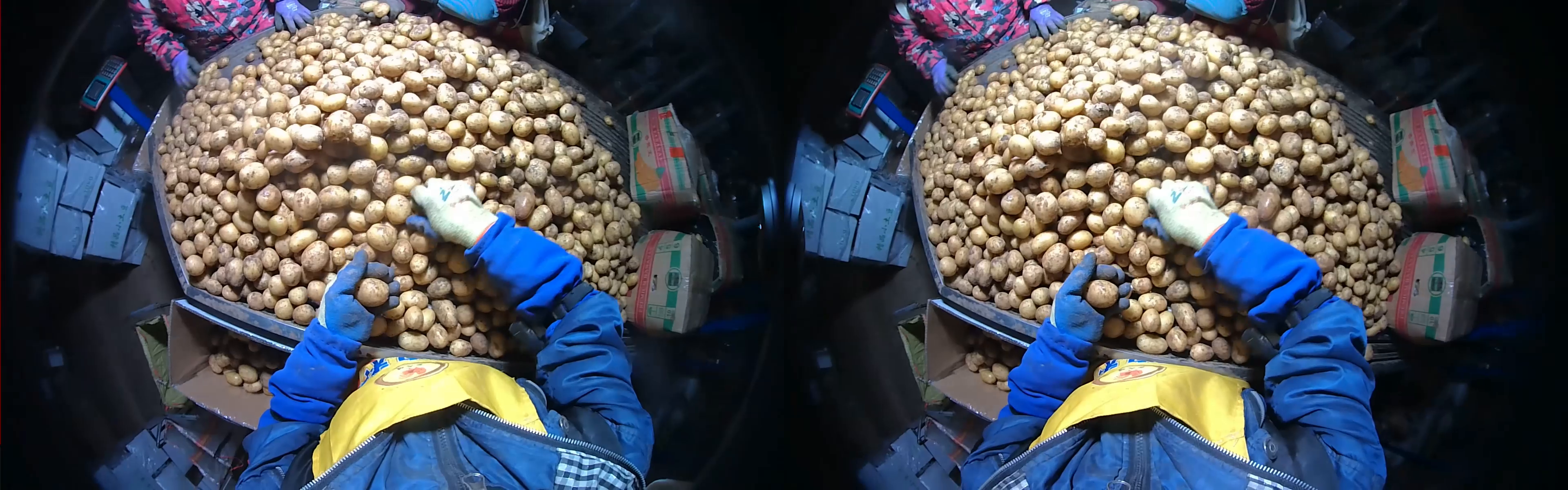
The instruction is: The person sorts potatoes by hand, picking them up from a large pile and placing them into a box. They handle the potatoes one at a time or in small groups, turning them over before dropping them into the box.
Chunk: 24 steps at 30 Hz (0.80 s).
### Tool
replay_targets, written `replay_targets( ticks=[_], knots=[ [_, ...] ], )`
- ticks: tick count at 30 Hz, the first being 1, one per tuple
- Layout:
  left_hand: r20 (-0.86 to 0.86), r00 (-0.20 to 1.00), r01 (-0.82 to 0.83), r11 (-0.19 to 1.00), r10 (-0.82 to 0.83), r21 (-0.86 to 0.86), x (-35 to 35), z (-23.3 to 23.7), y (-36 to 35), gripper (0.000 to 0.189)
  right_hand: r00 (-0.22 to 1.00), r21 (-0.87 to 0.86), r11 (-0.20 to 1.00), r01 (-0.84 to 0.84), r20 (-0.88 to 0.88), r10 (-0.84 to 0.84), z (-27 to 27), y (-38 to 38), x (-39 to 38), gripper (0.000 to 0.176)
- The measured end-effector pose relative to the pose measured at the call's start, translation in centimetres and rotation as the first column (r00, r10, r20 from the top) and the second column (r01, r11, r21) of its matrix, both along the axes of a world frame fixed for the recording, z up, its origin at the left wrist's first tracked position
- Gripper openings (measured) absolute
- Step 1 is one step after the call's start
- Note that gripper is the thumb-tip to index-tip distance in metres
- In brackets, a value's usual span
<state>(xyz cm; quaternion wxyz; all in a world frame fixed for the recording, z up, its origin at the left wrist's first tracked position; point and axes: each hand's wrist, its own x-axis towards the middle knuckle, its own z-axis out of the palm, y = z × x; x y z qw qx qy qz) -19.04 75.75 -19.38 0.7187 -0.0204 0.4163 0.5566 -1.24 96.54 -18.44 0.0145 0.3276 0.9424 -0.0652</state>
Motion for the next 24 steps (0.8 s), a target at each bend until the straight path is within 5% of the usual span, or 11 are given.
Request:
replay_targets(
  ticks=[4, 7, 10, 11, 15, 16, 19, 22, 23, 24],
  knots=[
    [-0.027, 0.998, -0.061, 0.998, 0.061, -0.01, -0.9, 0.6, -0.9, 0.051, 0.993, 0.04, 0.998, 0.052, -0.106, -0.047, 3.5, -1.0, -0.7, 0.031],
    [0.057, 0.995, -0.077, 0.997, 0.077, -0.011, -1.6, -0.6, -1.1, 0.05, 0.968, 0.206, 0.973, -0.101, -0.206, 0.144, 1.1, -1.6, -1.8, 0.025],
    [0.028, 0.997, -0.076, 0.997, 0.077, -0.017, -0.8, -0.4, -1.2, 0.049, 0.965, 0.191, 0.981, 0.019, 0.253, -0.068, -0.8, -3.0, -5.7, 0.017],
    [-0.012, 0.996, -0.084, 0.996, 0.083, -0.006, -0.8, -0.6, -1.4, 0.049, 0.957, 0.114, 0.993, 0.037, 0.281, -0.068, -0.2, -2.8, -6.3, 0.016],
    [0.065, 0.992, -0.107, 0.994, 0.105, 0.016, -1.1, -0.5, -1.3, 0.049, 0.999, 0.087, 0.996, -0.035, 0.027, 0.033, -1.2, 0.1, -3.7, 0.013],
    [0.051, 0.993, -0.111, 0.993, 0.109, 0.029, -1.1, -0.4, -1.3, 0.049, 0.995, -0.1, 0.991, 0.084, -0.047, -0.089, -1.0, 1.3, -3.4, 0.026],
    [0.026, 0.991, -0.132, 0.99, 0.131, 0.044, -1.8, -0.1, -2.3, 0.051, 0.993, -0.213, 0.972, 0.098, 0.092, -0.079, 2.6, 1.5, -3.6, 0.056],
    [0.034, 0.985, -0.169, 0.984, 0.168, 0.052, -3.1, -0.8, -3.2, 0.052, 0.982, -0.444, 0.893, 0.077, -0.123, -0.146, 5.0, 0.9, -2.3, 0.052],
    [0.019, 0.981, -0.193, 0.978, 0.192, 0.078, -3.4, -0.8, -3.5, 0.054, 0.936, -0.637, 0.754, 0.159, -0.145, -0.32, 6.3, -0.2, -2.4, 0.053],
    [0.074, 0.975, -0.216, 0.97, 0.208, 0.115, -3.7, -1.2, -3.7, 0.054, 0.881, -0.736, 0.675, 0.052, -0.284, -0.378, 5.4, -0.5, -1.9, 0.051]
  ],
)
